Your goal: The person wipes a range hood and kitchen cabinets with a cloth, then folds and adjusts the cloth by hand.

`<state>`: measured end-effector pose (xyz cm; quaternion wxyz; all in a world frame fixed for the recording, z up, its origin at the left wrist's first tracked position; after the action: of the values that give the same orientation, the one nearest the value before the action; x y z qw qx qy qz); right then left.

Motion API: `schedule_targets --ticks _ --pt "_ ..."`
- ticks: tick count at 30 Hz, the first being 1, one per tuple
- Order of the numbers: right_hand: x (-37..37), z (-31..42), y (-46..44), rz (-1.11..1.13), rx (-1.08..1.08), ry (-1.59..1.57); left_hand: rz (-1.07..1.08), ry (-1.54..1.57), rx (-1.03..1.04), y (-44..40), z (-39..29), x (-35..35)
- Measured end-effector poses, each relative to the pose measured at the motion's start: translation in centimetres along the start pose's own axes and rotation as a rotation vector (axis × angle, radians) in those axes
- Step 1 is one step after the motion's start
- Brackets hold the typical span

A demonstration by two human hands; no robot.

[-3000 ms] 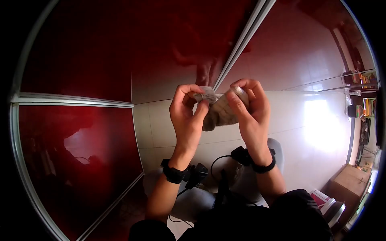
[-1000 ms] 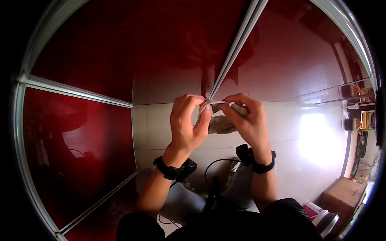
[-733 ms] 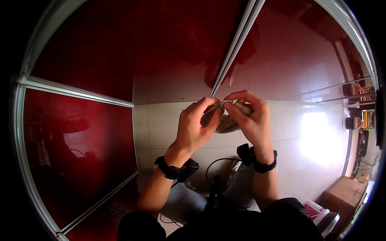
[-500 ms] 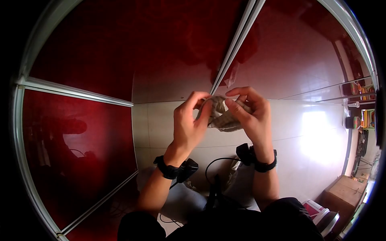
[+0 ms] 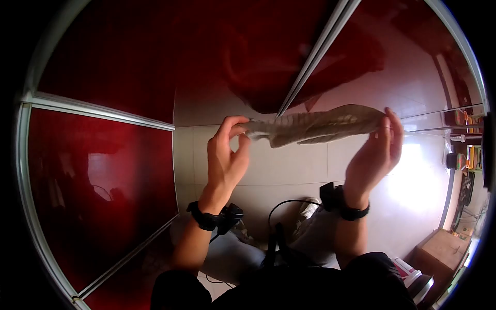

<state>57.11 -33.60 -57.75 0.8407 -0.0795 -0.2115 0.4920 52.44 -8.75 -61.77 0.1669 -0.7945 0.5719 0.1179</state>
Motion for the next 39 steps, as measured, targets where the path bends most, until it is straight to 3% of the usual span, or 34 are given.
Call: schedule_targets --ticks 5,9,13,16,22,27,29,34,39 --pt "-1.9 0.6 -0.7 -0.056 -0.022 0.084 0.103 -0.471 0.122 0.6 0.5 -2.4" --pt "-1.7 0.9 -0.5 -0.054 -0.020 0.080 -0.059 -0.256 0.311 0.2 1.2 -2.1" --pt "-1.5 0.8 -0.3 -0.002 0.014 0.094 0.024 -0.043 0.021 0.8 1.5 -1.8" --pt "-0.9 0.6 0.2 0.076 0.045 0.135 -0.027 0.020 -0.098 0.8 1.5 -2.0" --pt "2.7 1.1 2.8 0.257 0.179 0.102 -0.104 0.214 -0.023 0.3 0.0 -0.7" --pt "6.3 0.7 5.3 0.443 0.299 0.049 0.044 0.739 -0.269 0.6 -2.6 2.0" --pt "6.8 0.3 5.7 0.577 0.428 0.013 0.072 0.928 -0.264 1.1 -3.0 3.4" --pt "6.2 -0.9 5.8 0.570 0.227 0.141 0.024 0.840 -0.198 0.8 -2.3 2.4" --pt "3.5 0.1 4.1 0.432 0.325 0.071 -0.123 0.722 -0.122 0.9 -0.7 -0.3"
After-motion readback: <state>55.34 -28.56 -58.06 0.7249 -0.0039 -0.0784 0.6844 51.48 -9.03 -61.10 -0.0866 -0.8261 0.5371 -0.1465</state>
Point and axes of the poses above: each hand's wrist, its own y-axis away from the middle knuckle, its own x-axis out of the palm, z = x × y, the point moved 2 cm from there along -y, towards the middle knuckle, and after that the axes turned 2 degrees about y, right-handed, at the moved point
